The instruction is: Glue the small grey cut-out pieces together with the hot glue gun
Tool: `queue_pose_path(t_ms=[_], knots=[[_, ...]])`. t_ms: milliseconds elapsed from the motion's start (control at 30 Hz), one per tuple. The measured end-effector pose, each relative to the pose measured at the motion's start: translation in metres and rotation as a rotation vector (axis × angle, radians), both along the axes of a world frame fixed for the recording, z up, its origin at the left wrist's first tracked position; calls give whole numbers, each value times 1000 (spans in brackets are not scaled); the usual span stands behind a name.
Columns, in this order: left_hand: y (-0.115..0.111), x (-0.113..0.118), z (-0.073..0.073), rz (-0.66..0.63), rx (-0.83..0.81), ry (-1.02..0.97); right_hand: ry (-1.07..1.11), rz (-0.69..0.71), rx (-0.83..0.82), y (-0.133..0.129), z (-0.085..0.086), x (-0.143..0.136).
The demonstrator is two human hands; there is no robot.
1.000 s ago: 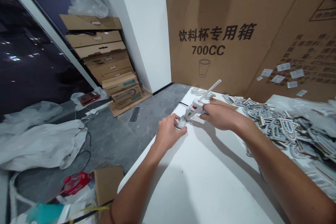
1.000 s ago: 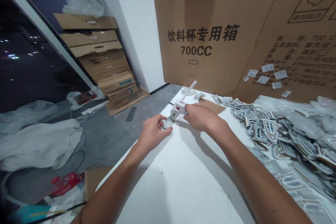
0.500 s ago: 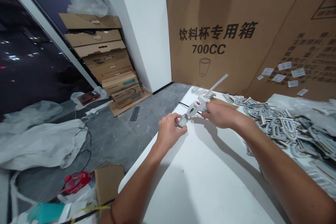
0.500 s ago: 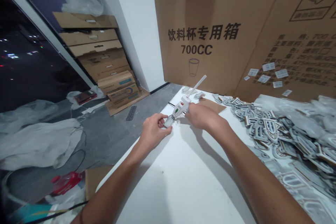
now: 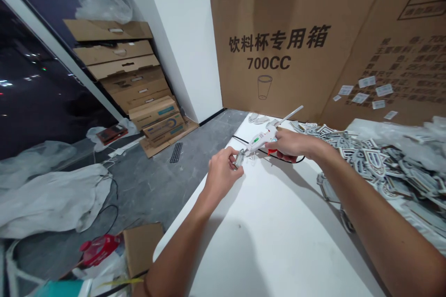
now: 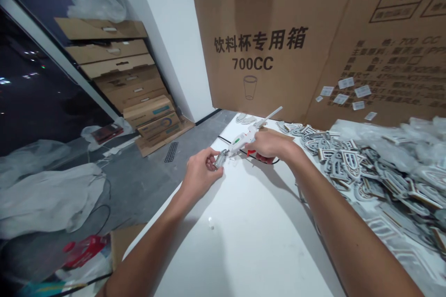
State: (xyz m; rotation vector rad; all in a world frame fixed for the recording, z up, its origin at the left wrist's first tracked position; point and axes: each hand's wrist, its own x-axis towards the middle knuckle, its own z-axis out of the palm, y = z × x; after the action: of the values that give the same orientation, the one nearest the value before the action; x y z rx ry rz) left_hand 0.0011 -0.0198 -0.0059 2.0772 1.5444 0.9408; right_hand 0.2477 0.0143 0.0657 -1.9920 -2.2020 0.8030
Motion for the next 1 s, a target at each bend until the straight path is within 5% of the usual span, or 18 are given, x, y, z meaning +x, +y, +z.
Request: queue_pose_path(t_ms=[133, 367, 633, 1000], knots=[[1, -1, -2, 6, -5, -11, 53, -298, 202, 6, 3, 8], [0, -3, -1, 106, -35, 53, 726, -516, 485, 7, 20, 8], [-2, -2, 10, 61, -75, -96, 865, -516, 468, 4, 23, -1], [1, -13, 1, -3, 9, 177, 605, -293, 388, 4, 14, 9]])
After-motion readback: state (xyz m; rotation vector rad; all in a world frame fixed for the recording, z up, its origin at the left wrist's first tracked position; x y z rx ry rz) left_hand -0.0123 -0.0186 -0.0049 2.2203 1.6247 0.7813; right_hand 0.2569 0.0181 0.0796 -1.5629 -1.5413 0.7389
